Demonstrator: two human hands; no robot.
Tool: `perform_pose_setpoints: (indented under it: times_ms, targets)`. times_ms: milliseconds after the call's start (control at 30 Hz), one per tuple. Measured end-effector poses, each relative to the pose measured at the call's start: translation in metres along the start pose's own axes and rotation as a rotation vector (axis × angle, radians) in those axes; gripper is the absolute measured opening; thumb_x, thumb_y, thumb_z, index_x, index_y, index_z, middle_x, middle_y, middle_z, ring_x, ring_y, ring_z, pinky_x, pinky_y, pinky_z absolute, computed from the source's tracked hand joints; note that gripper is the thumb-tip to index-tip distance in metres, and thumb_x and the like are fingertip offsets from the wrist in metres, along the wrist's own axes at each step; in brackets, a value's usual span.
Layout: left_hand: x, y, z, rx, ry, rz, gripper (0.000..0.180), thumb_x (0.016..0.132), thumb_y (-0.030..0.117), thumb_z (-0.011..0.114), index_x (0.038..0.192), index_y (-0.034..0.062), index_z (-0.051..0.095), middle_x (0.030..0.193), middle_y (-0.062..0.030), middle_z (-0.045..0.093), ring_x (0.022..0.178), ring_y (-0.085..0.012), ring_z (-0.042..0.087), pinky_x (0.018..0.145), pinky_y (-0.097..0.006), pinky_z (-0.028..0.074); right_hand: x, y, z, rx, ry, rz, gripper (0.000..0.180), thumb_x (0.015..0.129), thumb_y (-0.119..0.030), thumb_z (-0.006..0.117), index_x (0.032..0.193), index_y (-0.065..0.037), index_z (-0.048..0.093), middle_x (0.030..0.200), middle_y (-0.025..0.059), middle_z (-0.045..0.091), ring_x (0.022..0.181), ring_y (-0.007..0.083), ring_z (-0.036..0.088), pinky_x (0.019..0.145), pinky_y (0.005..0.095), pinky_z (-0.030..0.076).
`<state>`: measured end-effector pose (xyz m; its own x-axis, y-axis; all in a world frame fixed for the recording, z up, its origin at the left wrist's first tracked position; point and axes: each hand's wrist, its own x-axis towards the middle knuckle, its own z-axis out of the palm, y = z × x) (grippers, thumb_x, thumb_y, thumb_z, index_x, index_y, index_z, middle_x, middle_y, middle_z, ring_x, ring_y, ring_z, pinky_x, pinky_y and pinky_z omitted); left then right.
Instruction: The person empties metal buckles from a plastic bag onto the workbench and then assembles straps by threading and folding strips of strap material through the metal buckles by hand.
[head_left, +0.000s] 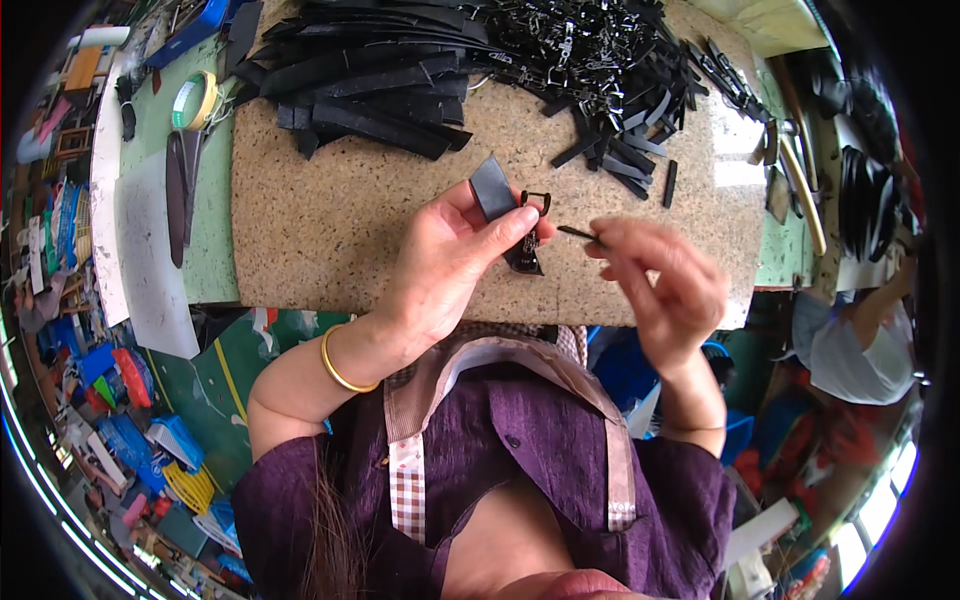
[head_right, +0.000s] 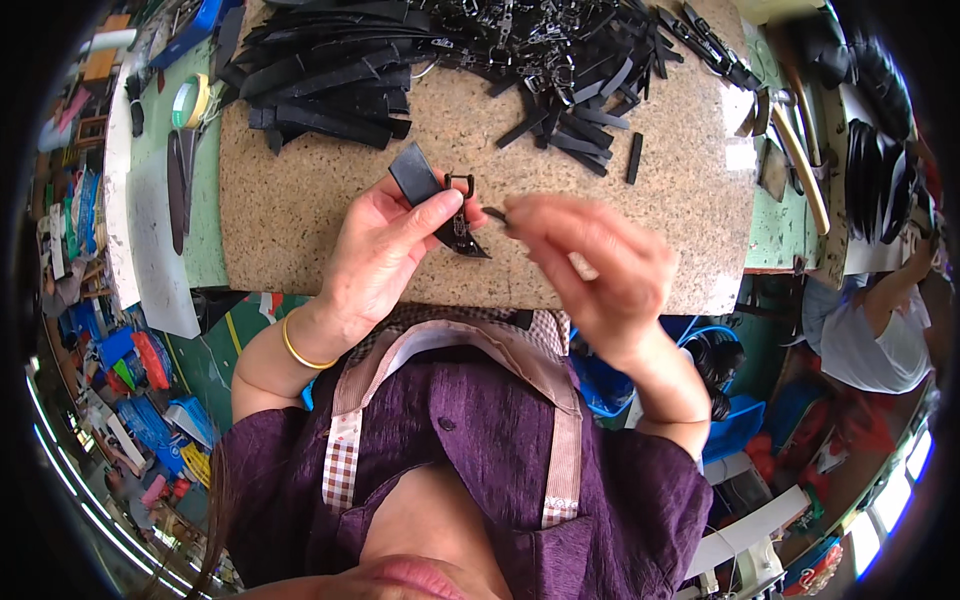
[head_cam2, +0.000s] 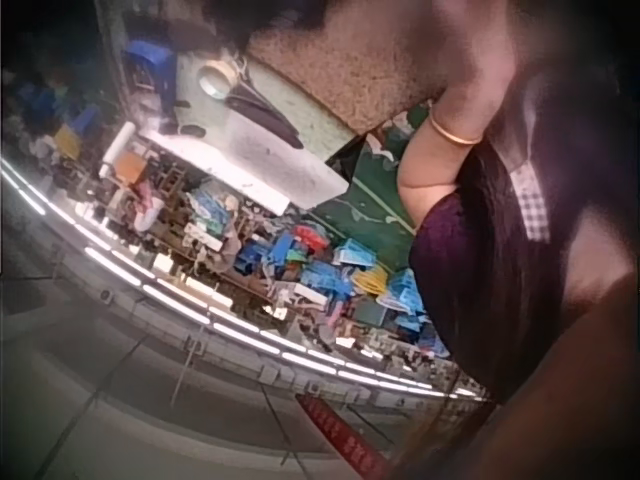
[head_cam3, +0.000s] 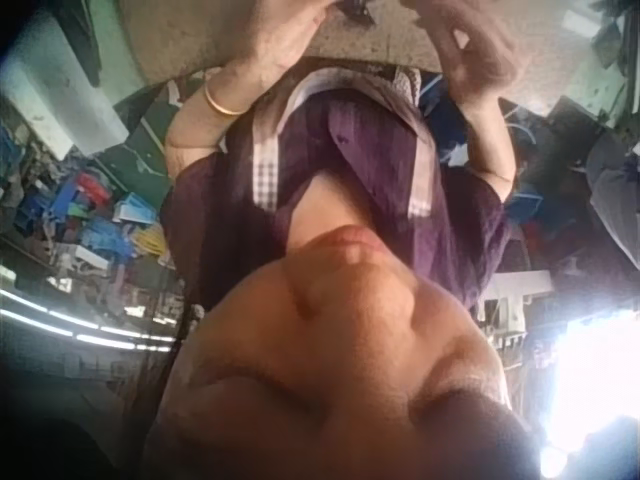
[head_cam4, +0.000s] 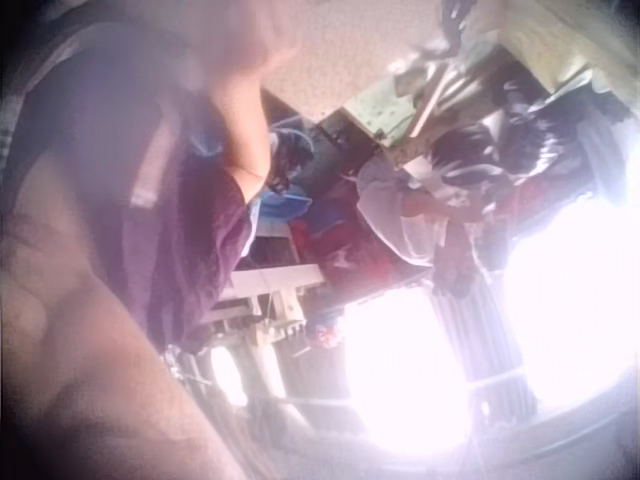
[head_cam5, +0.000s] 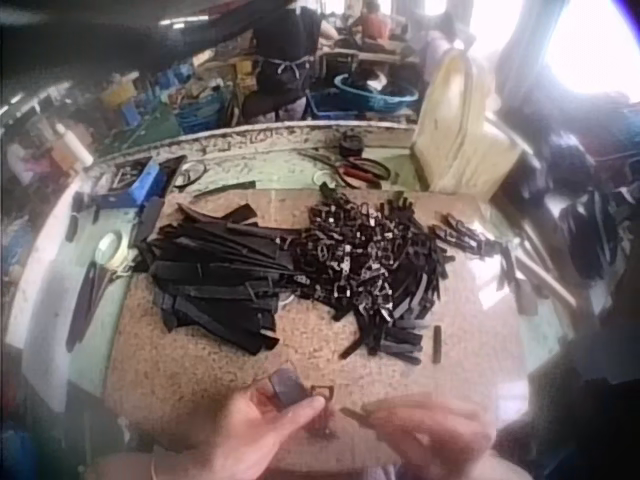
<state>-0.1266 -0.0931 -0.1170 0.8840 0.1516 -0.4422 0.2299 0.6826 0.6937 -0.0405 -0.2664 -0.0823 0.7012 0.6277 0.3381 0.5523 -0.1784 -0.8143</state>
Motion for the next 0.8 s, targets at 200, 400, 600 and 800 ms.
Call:
perform_pose_setpoints:
  times_ms: [200, 400, 600, 800]
  targets:
    - [-0.001, -0.004, 0.010, 0.089, -0.105, 0.150, 0.018, 0.085, -0.002, 0.061, 0.101, -0.0006, 0.055, 0.097, -0.0060, 0.063, 0.090, -0.0090, 0.060, 0.082, -0.023, 0.050, -0.018, 0.003, 0.014, -0.031, 0.095, -0.073, 0.021, 0.071, 0.006, 0.070, 0.091, -0.002, 0.067, 0.093, 0.0120, 0.068, 0.077, 0.0212, 0.068, 0.062, 0.0273, 0.055]
    - [0.000, -0.011, 0.016, 0.207, -0.125, 0.210, 0.020, 0.085, -0.003, 0.061, 0.104, 0.0013, 0.055, 0.096, -0.0038, 0.062, 0.089, -0.0075, 0.059, 0.080, -0.021, 0.051, -0.017, 0.011, 0.013, -0.124, 0.128, -0.169, 0.021, 0.075, 0.004, 0.068, 0.094, -0.002, 0.064, 0.101, 0.0133, 0.064, 0.083, 0.0201, 0.066, 0.063, 0.0256, 0.054]
    - [-0.004, -0.011, 0.019, 0.320, -0.133, 0.256, 0.022, 0.084, -0.005, 0.062, 0.104, 0.0001, 0.055, 0.097, -0.0036, 0.062, 0.090, -0.0077, 0.059, 0.080, -0.021, 0.052, -0.018, 0.008, 0.016, 0.549, 0.071, 0.439, 0.012, 0.085, 0.000, 0.061, 0.097, 0.001, 0.058, 0.111, 0.0126, 0.058, 0.080, 0.0110, 0.061, 0.065, 0.0233, 0.054]
    - [-0.004, -0.018, 0.018, 0.175, -0.144, 0.265, 0.021, 0.084, -0.005, 0.062, 0.104, -0.0003, 0.055, 0.098, -0.0044, 0.062, 0.090, -0.0088, 0.060, 0.081, -0.022, 0.052, -0.018, 0.001, 0.022, 0.605, 0.138, 0.451, 0.014, 0.085, 0.001, 0.062, 0.098, 0.002, 0.058, 0.104, 0.0101, 0.059, 0.078, 0.0080, 0.058, 0.068, 0.0222, 0.052]
